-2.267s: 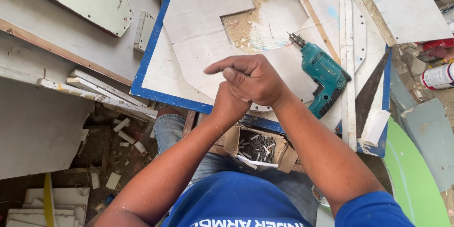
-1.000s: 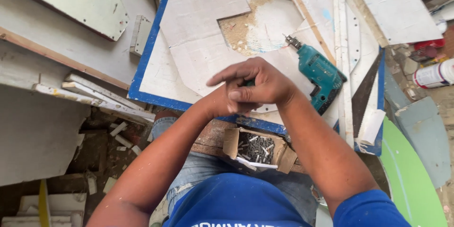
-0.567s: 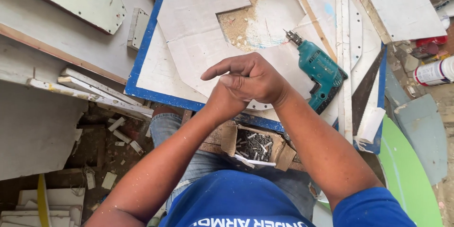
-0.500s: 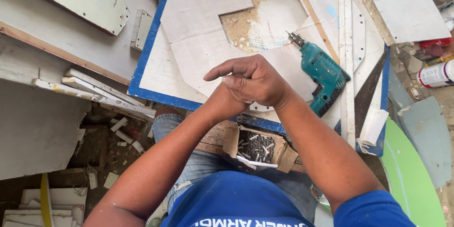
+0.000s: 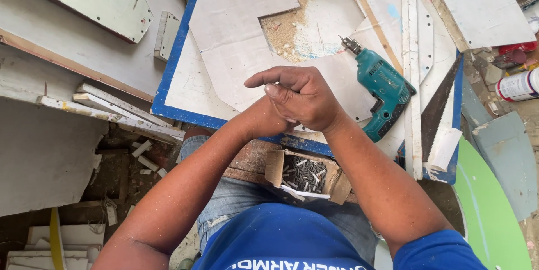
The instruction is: The person places a gold glittery letter G on a workbench, then measures and cuts a white wooden strip using a hand saw. They position the cut piece along the edge of the letter and continue measuring and cutting additional pieces to fit the letter's contour.
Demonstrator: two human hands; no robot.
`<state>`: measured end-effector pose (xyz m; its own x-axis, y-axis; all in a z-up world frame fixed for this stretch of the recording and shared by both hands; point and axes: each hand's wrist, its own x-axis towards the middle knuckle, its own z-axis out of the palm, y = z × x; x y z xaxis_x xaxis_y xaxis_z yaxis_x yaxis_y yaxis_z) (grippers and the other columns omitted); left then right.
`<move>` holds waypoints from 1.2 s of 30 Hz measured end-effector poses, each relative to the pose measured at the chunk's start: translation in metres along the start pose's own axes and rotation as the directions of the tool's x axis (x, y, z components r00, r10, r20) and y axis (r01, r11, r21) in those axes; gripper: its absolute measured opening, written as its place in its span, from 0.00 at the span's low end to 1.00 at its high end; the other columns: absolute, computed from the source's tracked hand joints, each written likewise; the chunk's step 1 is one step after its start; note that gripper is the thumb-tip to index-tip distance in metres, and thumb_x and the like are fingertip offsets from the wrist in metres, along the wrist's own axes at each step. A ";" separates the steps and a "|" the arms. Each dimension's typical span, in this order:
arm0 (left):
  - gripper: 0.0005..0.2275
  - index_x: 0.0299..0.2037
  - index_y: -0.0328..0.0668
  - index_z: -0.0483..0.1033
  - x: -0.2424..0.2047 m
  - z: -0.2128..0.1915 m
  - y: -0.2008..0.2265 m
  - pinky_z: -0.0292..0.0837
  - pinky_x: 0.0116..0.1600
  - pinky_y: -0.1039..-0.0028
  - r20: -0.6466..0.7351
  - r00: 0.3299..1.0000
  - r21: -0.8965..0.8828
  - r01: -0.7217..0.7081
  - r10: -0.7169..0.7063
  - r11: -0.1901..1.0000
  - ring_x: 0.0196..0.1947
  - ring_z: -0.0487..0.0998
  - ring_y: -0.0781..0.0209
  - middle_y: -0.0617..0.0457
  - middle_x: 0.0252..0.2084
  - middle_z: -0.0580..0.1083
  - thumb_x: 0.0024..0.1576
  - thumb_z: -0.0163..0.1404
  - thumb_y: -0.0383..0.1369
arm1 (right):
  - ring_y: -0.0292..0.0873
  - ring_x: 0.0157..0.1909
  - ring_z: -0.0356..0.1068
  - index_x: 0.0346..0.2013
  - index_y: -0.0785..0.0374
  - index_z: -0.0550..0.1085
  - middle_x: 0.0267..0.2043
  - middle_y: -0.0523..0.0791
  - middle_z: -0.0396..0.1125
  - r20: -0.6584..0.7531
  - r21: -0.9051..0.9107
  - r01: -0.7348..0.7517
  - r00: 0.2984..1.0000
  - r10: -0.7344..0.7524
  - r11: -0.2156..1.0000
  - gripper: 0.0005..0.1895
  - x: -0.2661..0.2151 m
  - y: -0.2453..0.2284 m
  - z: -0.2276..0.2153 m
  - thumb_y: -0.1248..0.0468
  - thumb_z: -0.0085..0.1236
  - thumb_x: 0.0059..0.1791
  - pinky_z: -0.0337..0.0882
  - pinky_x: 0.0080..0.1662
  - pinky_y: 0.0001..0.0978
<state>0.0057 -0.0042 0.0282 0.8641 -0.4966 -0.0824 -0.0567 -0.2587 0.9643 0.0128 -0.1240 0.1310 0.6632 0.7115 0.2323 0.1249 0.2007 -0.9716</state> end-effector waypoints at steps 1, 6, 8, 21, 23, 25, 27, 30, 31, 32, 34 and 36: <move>0.02 0.28 0.36 0.79 0.000 -0.001 0.000 0.78 0.40 0.63 0.000 1.000 0.002 0.001 -0.001 1.000 0.23 0.80 0.52 0.45 0.21 0.78 0.51 0.54 0.26 | 0.31 0.12 0.58 0.53 0.78 0.73 0.09 0.43 0.59 0.000 0.001 0.002 1.000 -0.002 1.000 0.16 0.000 0.000 0.001 0.72 0.42 0.56 0.56 0.21 0.17; 0.02 0.27 0.36 0.79 0.001 -0.004 -0.002 0.78 0.40 0.64 0.063 0.998 -0.005 0.005 -0.005 1.000 0.22 0.80 0.54 0.46 0.21 0.78 0.50 0.54 0.26 | 0.30 0.13 0.59 0.53 0.79 0.73 0.10 0.43 0.60 -0.115 -0.064 0.033 0.993 -0.040 0.997 0.16 -0.003 0.001 0.012 0.72 0.42 0.56 0.56 0.20 0.16; 0.02 0.27 0.36 0.79 0.000 -0.005 -0.004 0.78 0.40 0.64 0.079 0.997 -0.009 0.007 -0.006 1.000 0.22 0.80 0.54 0.46 0.21 0.78 0.50 0.54 0.25 | 0.29 0.13 0.59 0.53 0.78 0.74 0.11 0.44 0.61 -0.147 -0.082 0.027 0.988 -0.039 0.996 0.15 -0.004 0.002 0.014 0.71 0.43 0.56 0.56 0.21 0.16; 0.02 0.25 0.42 0.80 0.010 0.003 -0.018 0.76 0.42 0.65 0.142 0.990 -0.007 0.006 -0.005 1.000 0.22 0.80 0.56 0.51 0.19 0.77 0.47 0.55 0.27 | 0.31 0.14 0.64 0.52 0.79 0.72 0.09 0.42 0.59 -0.302 -0.178 0.070 0.945 -0.122 0.982 0.16 -0.008 0.002 0.015 0.71 0.39 0.57 0.63 0.22 0.16; 0.02 0.28 0.41 0.80 0.004 0.000 -0.002 0.76 0.44 0.62 0.109 0.994 -0.002 -0.005 0.006 1.000 0.26 0.81 0.51 0.49 0.21 0.79 0.49 0.57 0.30 | 0.32 0.19 0.67 0.53 0.78 0.72 0.12 0.43 0.61 -0.289 -0.241 0.054 0.949 -0.125 0.969 0.17 -0.011 -0.001 0.012 0.70 0.38 0.58 0.67 0.27 0.20; 0.04 0.30 0.40 0.80 -0.003 0.001 0.005 0.76 0.46 0.59 0.081 0.997 0.002 -0.021 0.021 1.000 0.30 0.83 0.47 0.48 0.24 0.80 0.50 0.58 0.32 | 0.33 0.23 0.70 0.54 0.77 0.72 0.16 0.43 0.64 -0.278 -0.309 0.036 0.952 -0.127 0.950 0.18 -0.019 -0.012 0.003 0.68 0.37 0.59 0.71 0.31 0.24; 0.05 0.36 0.42 0.83 -0.010 0.006 0.001 0.74 0.51 0.57 0.019 0.999 0.071 -0.035 0.033 0.997 0.38 0.83 0.42 0.43 0.33 0.82 0.53 0.57 0.30 | 0.56 0.39 0.73 0.57 0.61 0.77 0.40 0.55 0.70 -0.149 -0.746 -0.034 0.982 -0.117 0.665 0.19 -0.030 -0.028 -0.012 0.59 0.61 0.52 0.73 0.39 0.48; 0.13 0.46 0.41 0.79 -0.026 0.011 0.035 0.72 0.56 0.49 0.077 0.997 0.226 0.006 -0.024 0.974 0.48 0.79 0.36 0.41 0.41 0.80 0.52 0.60 0.34 | 0.65 0.48 0.75 0.61 0.52 0.76 0.48 0.54 0.77 -0.281 -0.796 -0.526 0.760 0.586 0.299 0.30 -0.038 -0.097 -0.013 0.49 0.59 0.45 0.71 0.52 0.57; 0.13 0.46 0.41 0.79 -0.032 0.008 0.041 0.72 0.56 0.49 0.086 0.996 0.226 -0.003 -0.017 0.974 0.48 0.79 0.36 0.41 0.41 0.80 0.52 0.60 0.34 | 0.65 0.48 0.75 0.61 0.52 0.76 0.48 0.54 0.77 -0.292 -0.794 -0.533 0.757 0.584 0.294 0.30 -0.049 -0.107 -0.014 0.49 0.59 0.45 0.71 0.52 0.57; 0.15 0.48 0.41 0.77 -0.037 0.006 0.048 0.69 0.60 0.48 0.132 0.991 0.243 -0.029 -0.003 0.970 0.52 0.77 0.35 0.41 0.45 0.79 0.52 0.61 0.34 | 0.66 0.48 0.76 0.60 0.53 0.77 0.48 0.55 0.78 -0.326 -0.779 -0.584 0.689 0.648 0.230 0.26 -0.060 -0.117 -0.016 0.53 0.54 0.48 0.72 0.53 0.57; 0.18 0.50 0.40 0.75 -0.046 0.005 0.044 0.67 0.64 0.47 0.185 0.983 0.250 -0.056 0.009 0.967 0.57 0.74 0.34 0.41 0.48 0.78 0.51 0.62 0.34 | 0.67 0.48 0.77 0.60 0.54 0.78 0.49 0.56 0.78 -0.360 -0.757 -0.634 0.605 0.710 0.156 0.24 -0.102 -0.125 -0.036 0.57 0.49 0.50 0.72 0.55 0.57; 0.14 0.52 0.53 0.74 -0.055 0.006 0.022 0.69 0.58 0.56 -0.010 1.000 0.034 0.027 -0.027 0.999 0.58 0.75 0.60 0.57 0.57 0.75 0.55 0.53 0.36 | 0.37 0.45 0.77 0.64 0.45 0.74 0.50 0.39 0.80 -0.428 -0.737 -0.601 0.770 0.474 0.310 0.26 -0.162 -0.118 -0.070 0.53 0.53 0.50 0.69 0.48 0.34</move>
<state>-0.0458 0.0124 0.0520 0.8700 -0.4816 -0.1057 -0.0504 -0.3001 0.9526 -0.0576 -0.3104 0.2046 0.8856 0.3542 -0.3005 0.1837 -0.8612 -0.4739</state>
